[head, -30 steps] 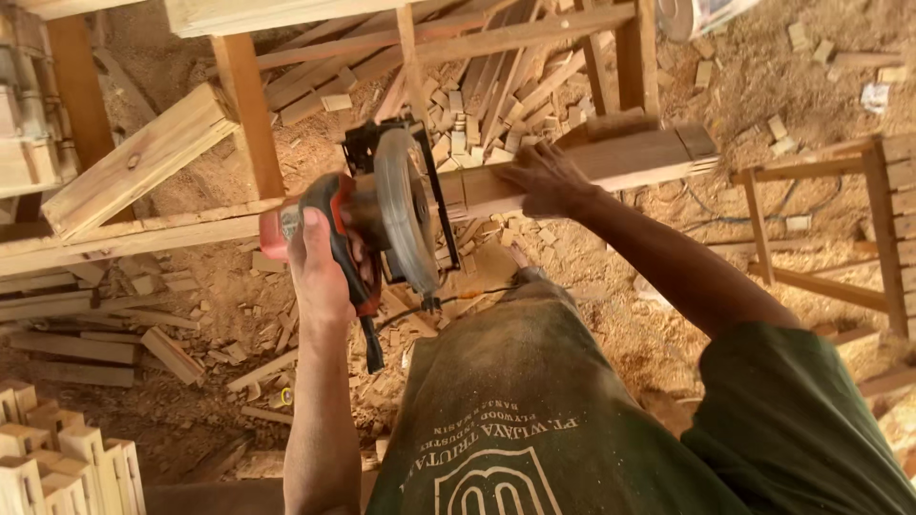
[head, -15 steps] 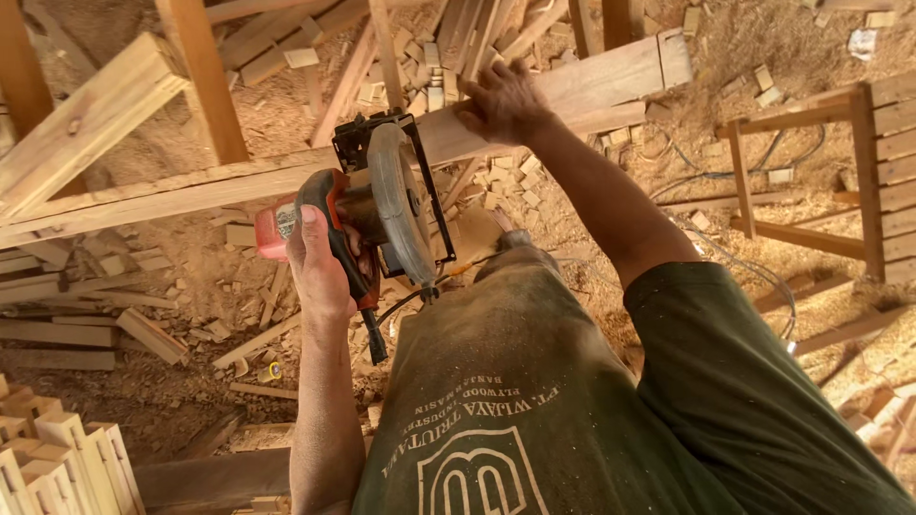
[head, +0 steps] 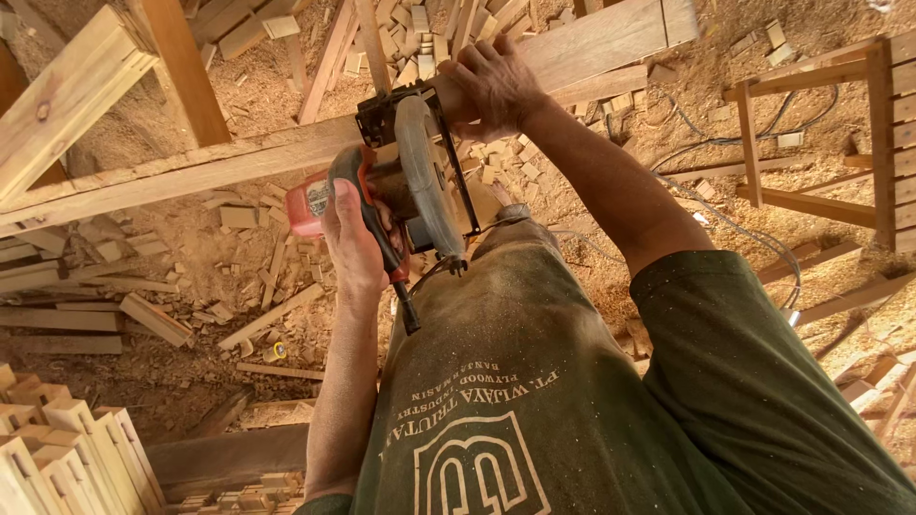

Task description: The person uses a circular saw to cut wooden planks into smaller pieces. They repeatedly position the planks on a workbench, cut them, and move the cut pieces aside.

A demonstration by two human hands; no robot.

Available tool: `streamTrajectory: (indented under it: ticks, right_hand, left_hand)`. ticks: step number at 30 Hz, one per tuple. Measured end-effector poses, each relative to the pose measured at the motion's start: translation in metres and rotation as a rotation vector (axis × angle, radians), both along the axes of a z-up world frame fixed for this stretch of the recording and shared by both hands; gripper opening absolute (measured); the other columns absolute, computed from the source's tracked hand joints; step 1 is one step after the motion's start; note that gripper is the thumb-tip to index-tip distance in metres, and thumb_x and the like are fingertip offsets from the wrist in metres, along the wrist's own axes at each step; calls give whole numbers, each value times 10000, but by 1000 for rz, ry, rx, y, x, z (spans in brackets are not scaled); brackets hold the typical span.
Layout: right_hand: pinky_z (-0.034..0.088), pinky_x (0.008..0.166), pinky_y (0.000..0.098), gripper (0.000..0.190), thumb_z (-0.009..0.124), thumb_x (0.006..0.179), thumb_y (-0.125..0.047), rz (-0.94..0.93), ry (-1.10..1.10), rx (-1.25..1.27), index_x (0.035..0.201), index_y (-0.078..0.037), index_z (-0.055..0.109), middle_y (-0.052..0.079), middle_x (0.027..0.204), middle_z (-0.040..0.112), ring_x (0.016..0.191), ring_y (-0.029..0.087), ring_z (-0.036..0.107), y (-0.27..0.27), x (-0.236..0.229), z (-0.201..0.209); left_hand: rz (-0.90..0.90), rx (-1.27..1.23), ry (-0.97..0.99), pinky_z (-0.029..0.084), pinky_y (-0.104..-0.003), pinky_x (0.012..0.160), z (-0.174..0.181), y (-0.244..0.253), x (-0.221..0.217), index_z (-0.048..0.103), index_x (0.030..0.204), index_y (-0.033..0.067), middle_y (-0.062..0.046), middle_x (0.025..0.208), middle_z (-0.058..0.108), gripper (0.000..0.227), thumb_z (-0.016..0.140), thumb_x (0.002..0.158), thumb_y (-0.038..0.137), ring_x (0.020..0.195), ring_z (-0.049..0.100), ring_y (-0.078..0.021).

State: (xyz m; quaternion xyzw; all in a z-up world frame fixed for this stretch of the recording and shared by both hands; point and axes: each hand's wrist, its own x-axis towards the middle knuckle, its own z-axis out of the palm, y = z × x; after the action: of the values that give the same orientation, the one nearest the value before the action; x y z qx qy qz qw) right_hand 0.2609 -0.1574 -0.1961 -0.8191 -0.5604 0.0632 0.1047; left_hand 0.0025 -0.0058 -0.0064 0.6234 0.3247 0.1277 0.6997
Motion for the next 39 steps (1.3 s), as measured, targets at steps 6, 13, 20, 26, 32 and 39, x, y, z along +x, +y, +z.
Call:
streamTrajectory:
  ticks: [6,13,20,26,32,39]
  right_hand:
    - [390,962,508,929,774,792,-721,18,-62,68,1497,-223,429,128,1142,528,1092,303,524,-4,4,-8]
    - [391,957,510,925,780,772,-732,1,-58,88,1449,-187,462,132,1073,546,1029,292,536,-3,2,-11]
    - [405,944,501,920,802,765,-695,0,-90,105,1454,-182,471,123,1068,551,1025,286,542,-3,4,-12]
    - [413,950,500,960,819,738,-700,6,-106,163,1458,-170,471,120,1073,559,1023,282,548,-4,1,-14]
    - [410,946,495,970,837,730,-697,11,-96,155,1461,-173,472,121,1065,557,1014,283,546,-4,3,-13]
    - [404,950,484,989,847,706,-685,14,-113,138,1467,-180,465,117,1093,544,1026,274,537,-5,2,-13]
  left_hand:
    - [5,119,37,315,-402,1237,-4,0,4,419,1558,-42,-149,1567,484,724,371,1121,533,1490,422,-239]
    - [-53,134,-33,402,-437,1239,5,-4,5,481,1531,-27,-186,1496,563,699,380,1132,538,1447,509,-276]
    - [-20,98,7,340,-443,1256,4,-2,8,448,1545,-13,-171,1547,511,712,390,1108,546,1490,451,-267]
    - [-22,91,-32,320,-458,1279,-2,3,7,446,1546,-8,-167,1558,500,706,410,1114,549,1507,430,-270]
    - [-31,141,-16,375,-462,1263,-10,8,6,561,1461,-24,-166,1379,576,655,398,1155,533,1382,515,-260]
    - [122,46,220,439,-475,1081,-12,12,12,559,1363,-132,-199,1053,324,734,460,1122,555,1033,362,-289]
